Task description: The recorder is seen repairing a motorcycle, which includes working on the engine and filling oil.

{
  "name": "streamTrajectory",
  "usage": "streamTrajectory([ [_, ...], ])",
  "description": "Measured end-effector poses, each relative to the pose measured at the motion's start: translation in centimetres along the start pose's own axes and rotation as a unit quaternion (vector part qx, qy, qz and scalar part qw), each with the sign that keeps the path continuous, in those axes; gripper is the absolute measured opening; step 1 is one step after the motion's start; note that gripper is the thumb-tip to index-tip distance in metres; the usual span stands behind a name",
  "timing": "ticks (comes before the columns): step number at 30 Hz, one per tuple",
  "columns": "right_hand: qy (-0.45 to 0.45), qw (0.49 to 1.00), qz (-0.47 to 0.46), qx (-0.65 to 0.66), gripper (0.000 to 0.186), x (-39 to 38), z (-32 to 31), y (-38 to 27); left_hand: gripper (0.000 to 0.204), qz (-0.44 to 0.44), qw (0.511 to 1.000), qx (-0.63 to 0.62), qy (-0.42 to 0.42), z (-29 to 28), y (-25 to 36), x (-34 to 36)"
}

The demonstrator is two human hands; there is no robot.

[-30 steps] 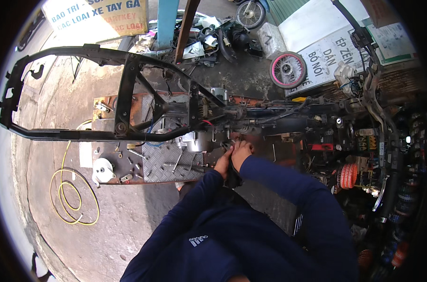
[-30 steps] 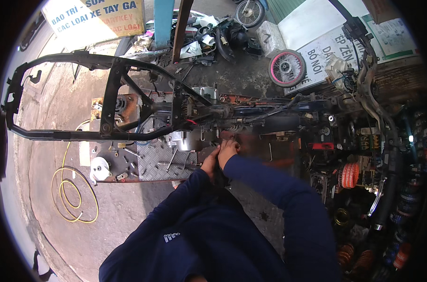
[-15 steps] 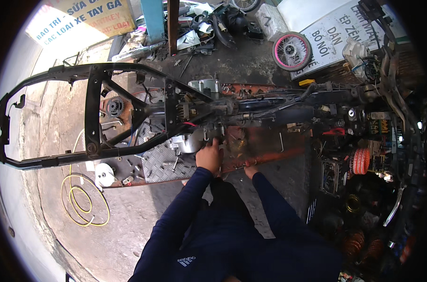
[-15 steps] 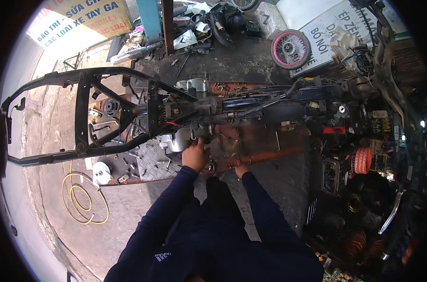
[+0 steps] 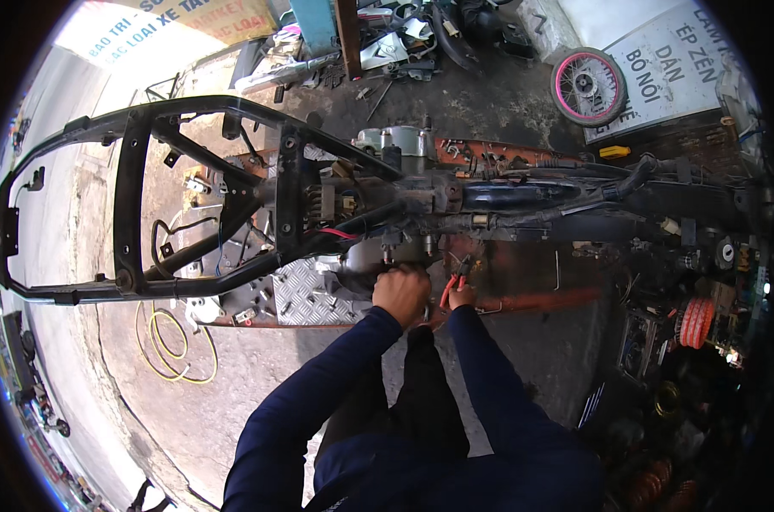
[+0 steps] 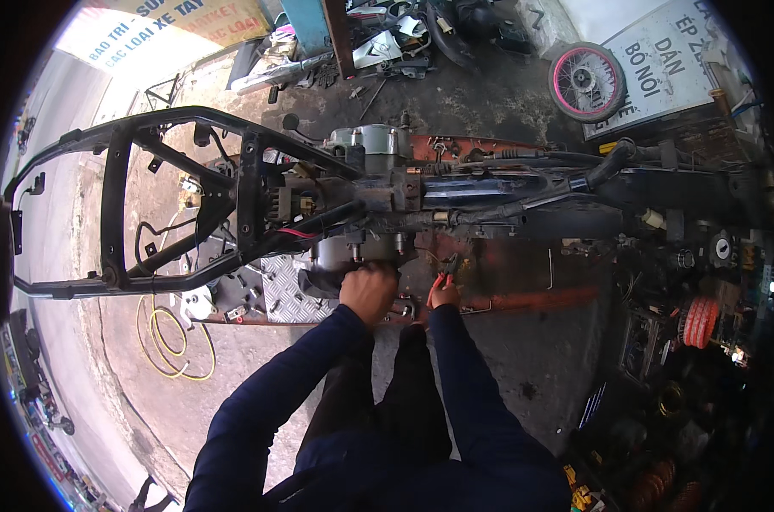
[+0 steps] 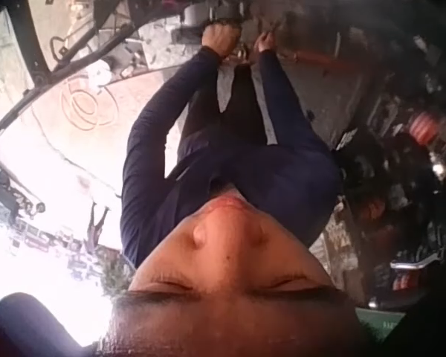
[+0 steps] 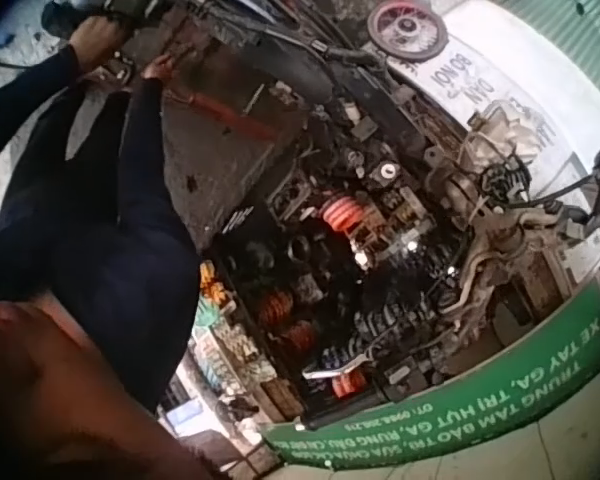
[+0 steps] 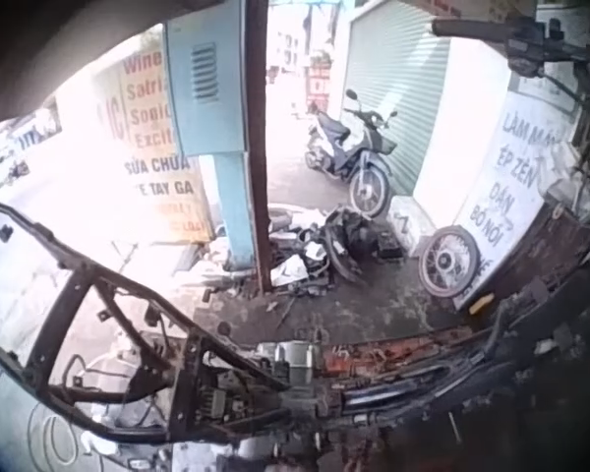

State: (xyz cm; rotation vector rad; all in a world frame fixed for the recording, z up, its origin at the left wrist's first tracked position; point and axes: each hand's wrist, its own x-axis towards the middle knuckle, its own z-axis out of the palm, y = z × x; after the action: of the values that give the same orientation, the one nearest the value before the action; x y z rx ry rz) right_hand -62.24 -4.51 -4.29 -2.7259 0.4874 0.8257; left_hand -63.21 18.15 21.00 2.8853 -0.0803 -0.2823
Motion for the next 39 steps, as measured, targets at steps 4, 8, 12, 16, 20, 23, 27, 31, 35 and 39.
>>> streamTrajectory([
  [4,-0.092,0.857,0.024,0.506,0.025,-6.1,-5.1,-3.1,0.019,-0.001,0.996,-0.090,0.028,1.1,0.2,0.2],
  [8,0.059,0.864,-0.215,0.451,0.028,-11.8,-10.4,-8.7,0.027,-0.161,0.894,-0.406,0.096,2.5,0.4,-2.5],
  [12,-0.271,0.753,0.024,0.599,0.032,-13.8,-14.6,-13.4,0.028,-0.194,0.816,-0.522,0.153,2.7,0.0,-7.4],
  [16,-0.194,0.842,-0.020,0.502,0.026,-15.7,-16.0,-15.5,0.024,-0.142,0.844,-0.502,0.128,2.7,-1.0,-9.6],
  [20,0.254,0.866,-0.431,-0.003,0.007,-18.3,-16.4,-16.4,0.025,-0.143,0.865,-0.477,0.064,2.8,-1.6,-8.7],
  [23,0.191,0.876,-0.442,-0.003,0.011,-19.7,-17.2,-17.0,0.020,-0.139,0.856,-0.489,0.099,2.2,-1.6,-7.6],
  [27,0.116,0.977,-0.149,0.102,0.022,-20.4,-17.9,-17.2,0.023,-0.129,0.858,-0.468,0.170,0.7,-1.7,-6.8],
  [31,0.164,0.899,-0.386,-0.122,0.027,-19.3,-18.5,-15.5,0.022,-0.108,0.845,-0.462,0.247,-0.2,-1.9,-6.9],
  [35,0.155,0.899,-0.401,-0.080,0.025,-18.7,-18.4,-15.2,0.022,-0.124,0.827,-0.504,0.217,-0.5,-2.3,-6.8],
  [39,0.074,0.965,-0.206,0.147,0.021,-18.7,-17.8,-16.3,0.022,-0.148,0.846,-0.466,0.214,-0.4,-2.3,-6.4],
])
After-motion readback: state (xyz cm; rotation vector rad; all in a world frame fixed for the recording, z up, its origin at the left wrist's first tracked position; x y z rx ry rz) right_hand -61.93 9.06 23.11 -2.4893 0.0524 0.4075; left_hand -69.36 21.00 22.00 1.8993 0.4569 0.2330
